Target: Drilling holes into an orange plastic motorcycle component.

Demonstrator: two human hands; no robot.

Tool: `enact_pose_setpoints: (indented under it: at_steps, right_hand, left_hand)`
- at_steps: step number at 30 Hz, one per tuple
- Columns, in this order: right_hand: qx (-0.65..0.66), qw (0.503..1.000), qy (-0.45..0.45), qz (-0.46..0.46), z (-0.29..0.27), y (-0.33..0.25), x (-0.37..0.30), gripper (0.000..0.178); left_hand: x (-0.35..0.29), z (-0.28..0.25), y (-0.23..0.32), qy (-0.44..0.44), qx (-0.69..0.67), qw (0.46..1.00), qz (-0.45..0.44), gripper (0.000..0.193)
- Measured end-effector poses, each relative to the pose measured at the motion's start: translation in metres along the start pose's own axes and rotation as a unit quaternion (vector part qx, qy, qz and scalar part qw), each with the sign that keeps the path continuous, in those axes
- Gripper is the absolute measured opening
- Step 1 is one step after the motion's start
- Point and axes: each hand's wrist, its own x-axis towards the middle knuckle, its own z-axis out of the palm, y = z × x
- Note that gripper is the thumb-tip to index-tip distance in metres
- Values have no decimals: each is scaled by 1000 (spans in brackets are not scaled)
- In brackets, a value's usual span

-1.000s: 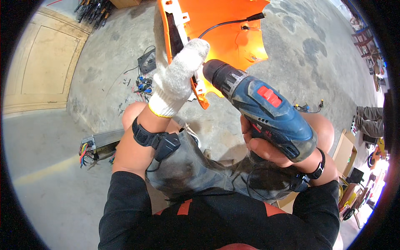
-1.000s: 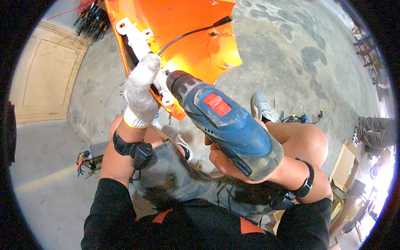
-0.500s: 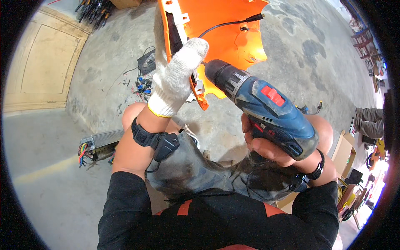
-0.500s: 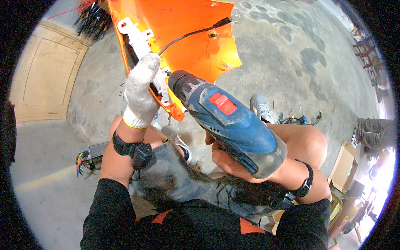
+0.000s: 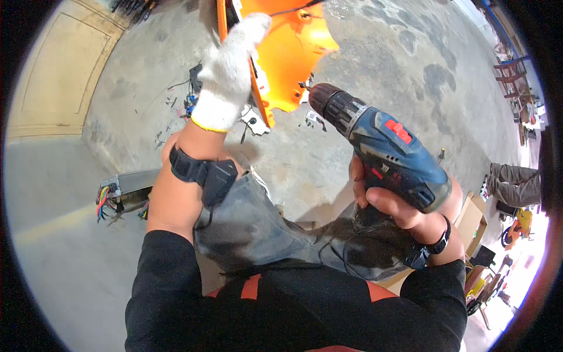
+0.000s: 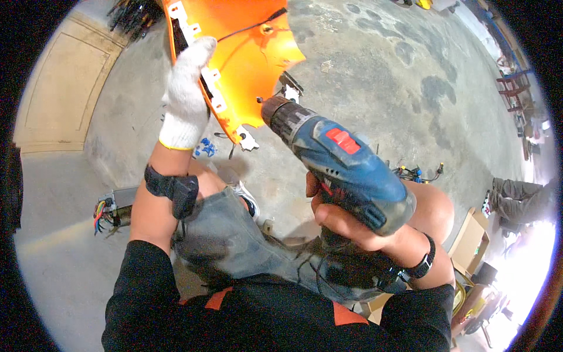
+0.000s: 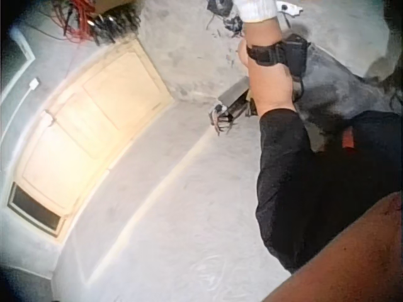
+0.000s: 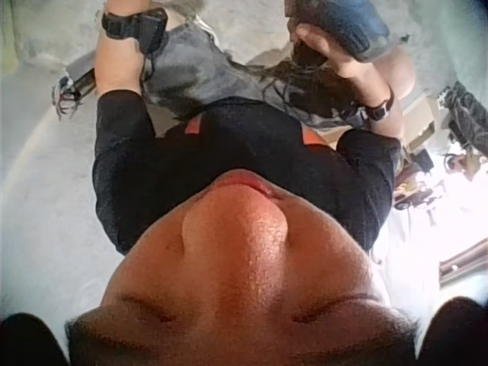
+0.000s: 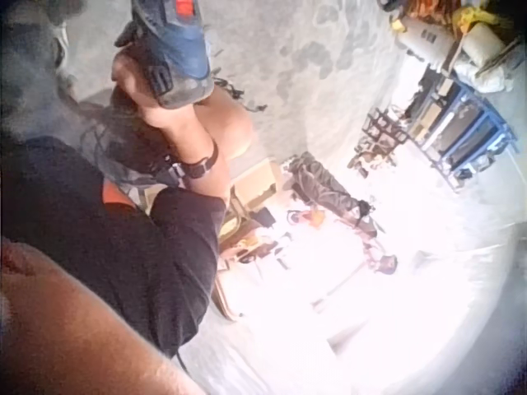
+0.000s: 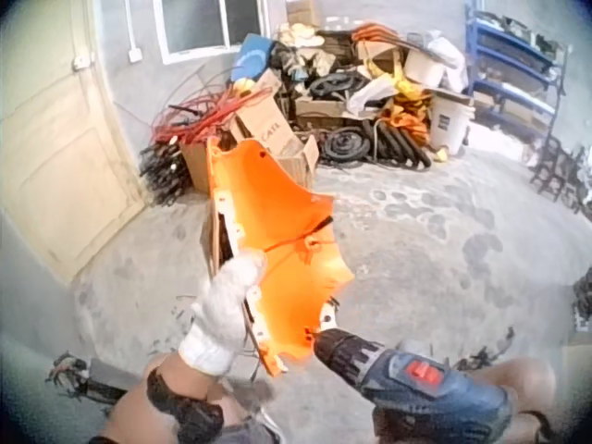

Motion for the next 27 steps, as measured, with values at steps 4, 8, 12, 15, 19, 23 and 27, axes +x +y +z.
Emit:
enact_pose_setpoints:
  at_steps: [4,8,12,15,19,23,27]
  right_hand:
    - [61,996,-9,58,-9,18,3,34]
    - [76,991,39,104,-12,39,10,31]
    - [216,948,143,185,-18,76,22,37]
    - [183,945,193,193,-11,80,42,27]
    - [137,937,164,276,-28,113,53,25]
    - [112,924,201,306,-29,128,63,23]
    - [206,895,215,332,-41,154,81,21]
  left_hand:
    - [19,-8,7,35,-112,993,14,33]
    - [32,-21,8,52,-169,984,-7,35]
    - [31,-18,8,67,-149,987,9,33]
    - [10,-12,38,78,-84,992,-47,28]
    - [2,-12,47,87,-44,992,-83,29]
    - [4,-26,38,78,-79,992,-51,29]
    - [-9,-14,94,190,-234,951,-69,51]
